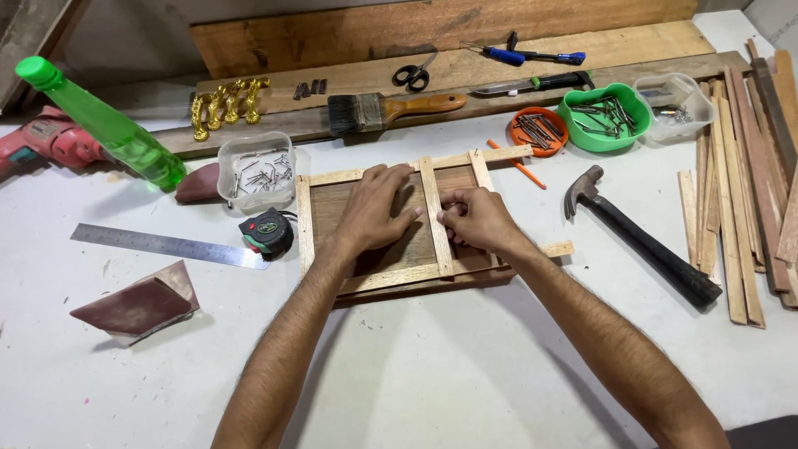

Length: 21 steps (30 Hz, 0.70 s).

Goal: The person assembles a small wooden frame on a workbench. They position thin wood strips across a panel, hammer nails to fasten the strips, measure the frame with a tape measure, sand a strip, and select additional wood pieces from a pile.

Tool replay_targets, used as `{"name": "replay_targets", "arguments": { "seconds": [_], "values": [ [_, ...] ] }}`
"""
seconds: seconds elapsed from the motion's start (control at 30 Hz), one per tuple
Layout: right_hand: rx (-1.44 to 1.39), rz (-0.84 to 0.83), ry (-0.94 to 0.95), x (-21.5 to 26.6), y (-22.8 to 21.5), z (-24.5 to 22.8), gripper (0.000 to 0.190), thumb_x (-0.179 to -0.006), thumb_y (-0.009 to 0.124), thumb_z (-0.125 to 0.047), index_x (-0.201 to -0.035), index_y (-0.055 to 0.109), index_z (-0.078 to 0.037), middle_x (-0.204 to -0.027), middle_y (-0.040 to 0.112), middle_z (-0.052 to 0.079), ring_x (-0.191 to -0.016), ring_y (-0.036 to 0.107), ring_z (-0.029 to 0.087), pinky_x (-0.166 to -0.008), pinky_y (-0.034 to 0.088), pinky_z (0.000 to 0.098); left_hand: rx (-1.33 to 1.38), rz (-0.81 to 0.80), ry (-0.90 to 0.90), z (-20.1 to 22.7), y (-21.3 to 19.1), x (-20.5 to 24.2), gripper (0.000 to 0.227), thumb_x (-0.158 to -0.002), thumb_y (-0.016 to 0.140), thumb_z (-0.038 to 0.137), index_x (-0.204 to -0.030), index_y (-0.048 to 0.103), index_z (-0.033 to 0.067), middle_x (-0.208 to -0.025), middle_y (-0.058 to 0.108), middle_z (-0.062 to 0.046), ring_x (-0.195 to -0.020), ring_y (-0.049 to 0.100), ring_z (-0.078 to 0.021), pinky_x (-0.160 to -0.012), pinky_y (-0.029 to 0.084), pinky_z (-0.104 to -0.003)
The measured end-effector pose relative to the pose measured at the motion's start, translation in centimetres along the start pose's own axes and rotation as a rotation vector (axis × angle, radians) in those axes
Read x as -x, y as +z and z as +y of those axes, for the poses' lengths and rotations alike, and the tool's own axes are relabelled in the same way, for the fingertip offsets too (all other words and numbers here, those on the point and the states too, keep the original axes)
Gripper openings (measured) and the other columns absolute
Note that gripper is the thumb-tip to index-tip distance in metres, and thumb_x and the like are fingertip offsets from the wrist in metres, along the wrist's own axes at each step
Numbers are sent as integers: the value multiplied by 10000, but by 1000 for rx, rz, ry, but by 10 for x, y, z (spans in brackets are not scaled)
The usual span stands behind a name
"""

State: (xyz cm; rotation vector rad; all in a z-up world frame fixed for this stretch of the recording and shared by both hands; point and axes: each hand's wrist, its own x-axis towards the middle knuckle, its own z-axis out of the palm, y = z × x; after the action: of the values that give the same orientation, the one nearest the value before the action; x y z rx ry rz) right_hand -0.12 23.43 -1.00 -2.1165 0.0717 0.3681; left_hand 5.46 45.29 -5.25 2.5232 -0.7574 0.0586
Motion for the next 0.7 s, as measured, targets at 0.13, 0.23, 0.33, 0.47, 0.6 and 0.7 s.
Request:
{"name": "replay_targets", "arguments": {
  "seconds": [0.13,0.23,0.33,0.47,0.6,0.7],
  "values": [
    [285,91,-27,-3,-1,-4,412,-926,742,-231,-1303,690,-73,-792,775,47,-674,731,133,-597,606,296,-4,-58,33,-2,9,0,804,-879,717,527,-1528,410,165,-1559,443,-126,-1481,290,-387,-1202,236,-624],
    [380,101,-86,-7,-3,-1,433,-926,743,-228,-1312,670,-46,-830,776,67,-691,736,138,-607,629,301,-41,-26,86,9,7,6,814,-849,690,599,-1502,431,188,-1587,392,-109,-1504,236,-390,-1210,191,-623],
    [326,67,-39,-8,-6,-4,446,-905,755,-234,-1311,674,-66,-815,769,61,-679,731,151,-594,618,319,-132,-33,93,15,8,10,776,-881,643,601,-1512,437,200,-1609,368,-99,-1526,213,-388,-1221,170,-618],
    [267,52,-1,-12,-7,1,445,-888,781,-232,-1289,686,-65,-814,756,39,-700,738,136,-615,625,303,-143,-31,61,18,5,11,754,-871,641,590,-1495,461,207,-1615,356,-114,-1529,218,-375,-1242,181,-587],
    [251,62,-32,-11,-6,4,452,-882,790,-226,-1295,685,-74,-819,748,25,-719,725,118,-641,621,292,-137,-29,25,21,5,11,805,-824,654,557,-1508,448,186,-1611,341,-129,-1519,219,-364,-1235,175,-575],
    [261,42,-26,-12,-4,7,469,-878,793,-234,-1310,682,-89,-804,743,25,-716,717,117,-638,616,292,-145,-16,22,16,9,12,816,-831,650,563,-1508,439,160,-1621,342,-127,-1530,227,-352,-1249,183,-561]
  ]
}}
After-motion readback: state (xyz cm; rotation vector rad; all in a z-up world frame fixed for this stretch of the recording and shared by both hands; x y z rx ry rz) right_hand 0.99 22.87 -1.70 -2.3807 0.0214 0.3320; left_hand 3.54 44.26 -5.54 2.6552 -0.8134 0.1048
